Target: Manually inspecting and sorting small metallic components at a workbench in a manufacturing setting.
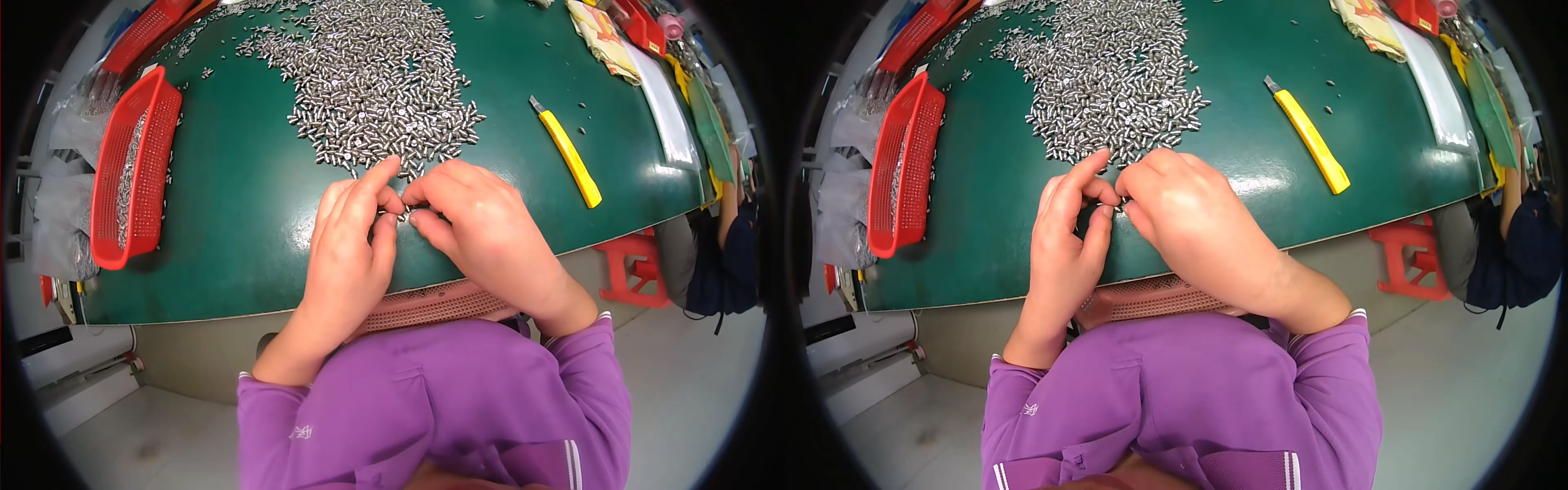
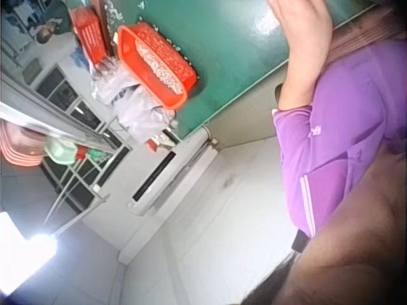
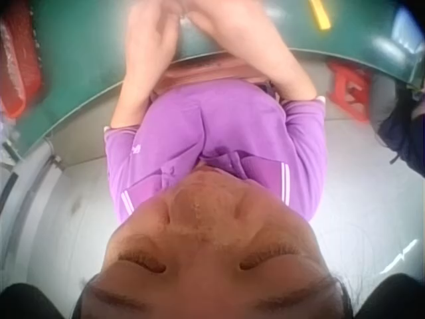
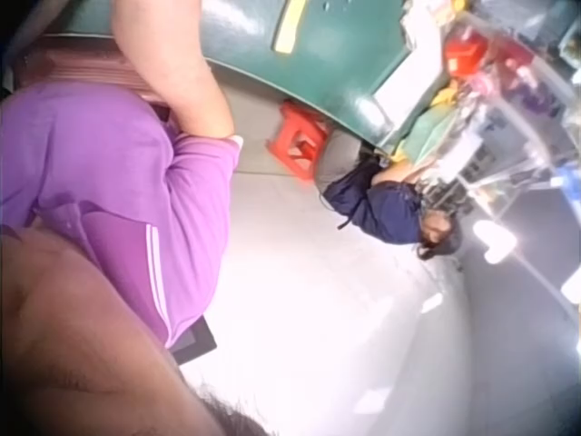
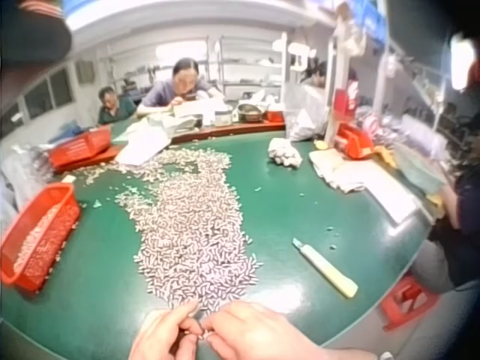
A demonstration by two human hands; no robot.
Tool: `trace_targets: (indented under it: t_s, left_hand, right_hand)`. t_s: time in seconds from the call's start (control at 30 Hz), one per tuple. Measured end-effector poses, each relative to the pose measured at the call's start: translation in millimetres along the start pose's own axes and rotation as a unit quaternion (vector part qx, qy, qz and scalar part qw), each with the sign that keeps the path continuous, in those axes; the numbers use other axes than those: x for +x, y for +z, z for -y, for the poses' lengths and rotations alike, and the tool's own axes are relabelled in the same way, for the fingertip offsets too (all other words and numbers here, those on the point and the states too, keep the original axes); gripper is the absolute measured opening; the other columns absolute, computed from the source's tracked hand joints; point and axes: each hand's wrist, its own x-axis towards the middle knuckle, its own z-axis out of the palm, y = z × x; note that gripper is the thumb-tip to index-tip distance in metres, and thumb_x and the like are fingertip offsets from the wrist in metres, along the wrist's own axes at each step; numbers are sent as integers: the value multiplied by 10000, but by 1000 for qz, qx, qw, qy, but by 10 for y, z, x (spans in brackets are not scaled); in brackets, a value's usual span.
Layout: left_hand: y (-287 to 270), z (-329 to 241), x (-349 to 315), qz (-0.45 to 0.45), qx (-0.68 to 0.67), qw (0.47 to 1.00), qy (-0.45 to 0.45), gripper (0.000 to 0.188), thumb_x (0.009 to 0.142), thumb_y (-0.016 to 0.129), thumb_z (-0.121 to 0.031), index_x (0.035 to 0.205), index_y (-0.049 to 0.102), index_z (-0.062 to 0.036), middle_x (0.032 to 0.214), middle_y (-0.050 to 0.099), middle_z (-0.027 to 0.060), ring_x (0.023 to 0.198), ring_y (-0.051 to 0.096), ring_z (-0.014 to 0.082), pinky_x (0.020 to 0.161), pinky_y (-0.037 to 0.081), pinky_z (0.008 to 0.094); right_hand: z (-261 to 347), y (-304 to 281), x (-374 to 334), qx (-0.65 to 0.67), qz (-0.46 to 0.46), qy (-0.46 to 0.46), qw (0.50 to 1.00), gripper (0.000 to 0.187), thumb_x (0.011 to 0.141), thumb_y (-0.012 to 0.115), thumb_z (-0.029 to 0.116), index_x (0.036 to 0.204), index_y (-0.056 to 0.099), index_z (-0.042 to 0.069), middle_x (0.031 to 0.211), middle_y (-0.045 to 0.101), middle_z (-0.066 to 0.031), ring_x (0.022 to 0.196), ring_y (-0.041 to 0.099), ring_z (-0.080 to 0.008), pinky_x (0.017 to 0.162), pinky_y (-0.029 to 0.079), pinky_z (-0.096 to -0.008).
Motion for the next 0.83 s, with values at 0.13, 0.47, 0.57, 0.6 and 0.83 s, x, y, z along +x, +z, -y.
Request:
trace_targets:
  t_s: [0.13, 0.47, 0.57, 0.6, 0.83]
  left_hand:
    - [17, -17, 10, -20, 18, 1000, 0, 619, 813, 637, 141, 1398, 529, -28, 942, 626, 80, 933, 586, 276, 858, 493, 394]
    - [-23, -11, 4, -9, 30, 999, 11, 565, 825, 645, 117, 1367, 548, -11, 936, 613, 85, 925, 578, 280, 859, 489, 401]
    - [-35, -19, -6, -1, 14, 1000, 5, 552, 827, 657, 103, 1357, 561, -15, 940, 618, 78, 935, 576, 272, 869, 487, 396]
    - [-33, -24, -6, 2, 9, 1000, 0, 558, 825, 664, 99, 1360, 561, -20, 944, 622, 73, 946, 576, 268, 874, 487, 392]
    - [-43, -21, -20, 14, 5, 1000, -12, 604, 825, 679, 91, 1395, 538, -46, 966, 639, 63, 984, 577, 264, 907, 484, 391]
  right_hand:
    - [-10, -6, 16, 3, 20, 17, 1000, 157, 803, 727, 20, 942, 655, 31, 891, 659, -111, 824, 643, -328, 726, 517, -437]
    - [-22, -17, 3, 23, 20, 25, 999, 174, 810, 731, 28, 977, 681, 35, 897, 686, -110, 820, 663, -316, 730, 535, -421]
    - [-50, -14, -10, 23, 33, 20, 999, 137, 842, 689, 20, 975, 658, 12, 909, 658, -156, 874, 645, -362, 760, 529, -466]
    - [-38, -5, -7, 19, 35, 29, 999, 121, 847, 690, 29, 965, 666, 16, 908, 659, -157, 871, 646, -365, 755, 530, -469]
    - [-20, -16, -5, 13, 53, 41, 998, 130, 860, 697, 61, 987, 698, 32, 908, 666, -162, 878, 650, -378, 766, 533, -464]
